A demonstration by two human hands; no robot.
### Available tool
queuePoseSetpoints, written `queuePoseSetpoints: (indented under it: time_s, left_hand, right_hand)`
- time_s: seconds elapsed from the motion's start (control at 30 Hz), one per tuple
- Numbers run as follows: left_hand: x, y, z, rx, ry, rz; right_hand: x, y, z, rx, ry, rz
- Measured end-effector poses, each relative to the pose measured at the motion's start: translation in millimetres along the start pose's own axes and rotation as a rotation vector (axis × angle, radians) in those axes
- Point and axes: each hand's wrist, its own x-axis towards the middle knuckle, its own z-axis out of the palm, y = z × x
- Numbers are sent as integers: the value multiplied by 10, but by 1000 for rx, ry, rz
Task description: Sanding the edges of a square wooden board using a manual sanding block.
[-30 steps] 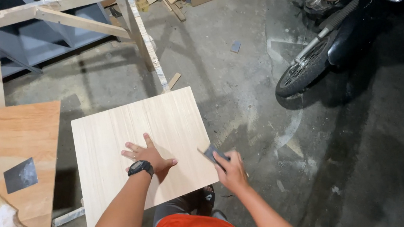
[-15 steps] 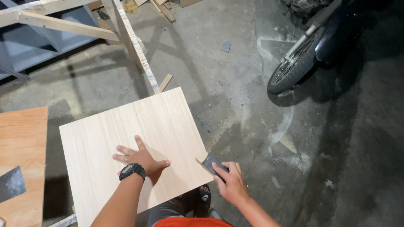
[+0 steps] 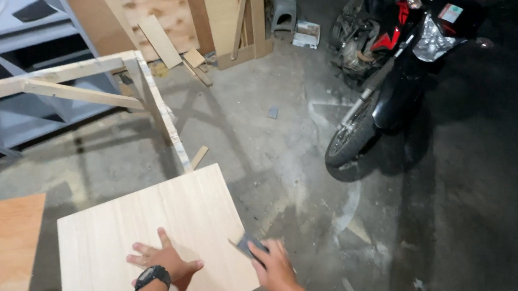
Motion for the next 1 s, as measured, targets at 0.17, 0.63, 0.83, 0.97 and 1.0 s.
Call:
queuePoseSetpoints:
  time_s: [0.17, 0.63, 0.83, 0.97, 1.0]
  left_hand:
    - [-34, 68, -90, -29, -38, -16]
    - [-57, 81, -133, -6, -77, -22]
    - [-26, 92, -50, -52, -52, -11]
    - [-62, 82, -103, -36, -75, -24]
    - [-104, 72, -132, -32, -75, -23]
  right_hand:
    - [-210, 43, -46, 53, -43, 100]
    - [174, 169, -31, -1, -181, 176]
    - [208, 207, 47, 28, -40, 132]
    - [1083, 71, 315, 58, -6, 164]
    - [1278, 27, 365, 36, 26, 134]
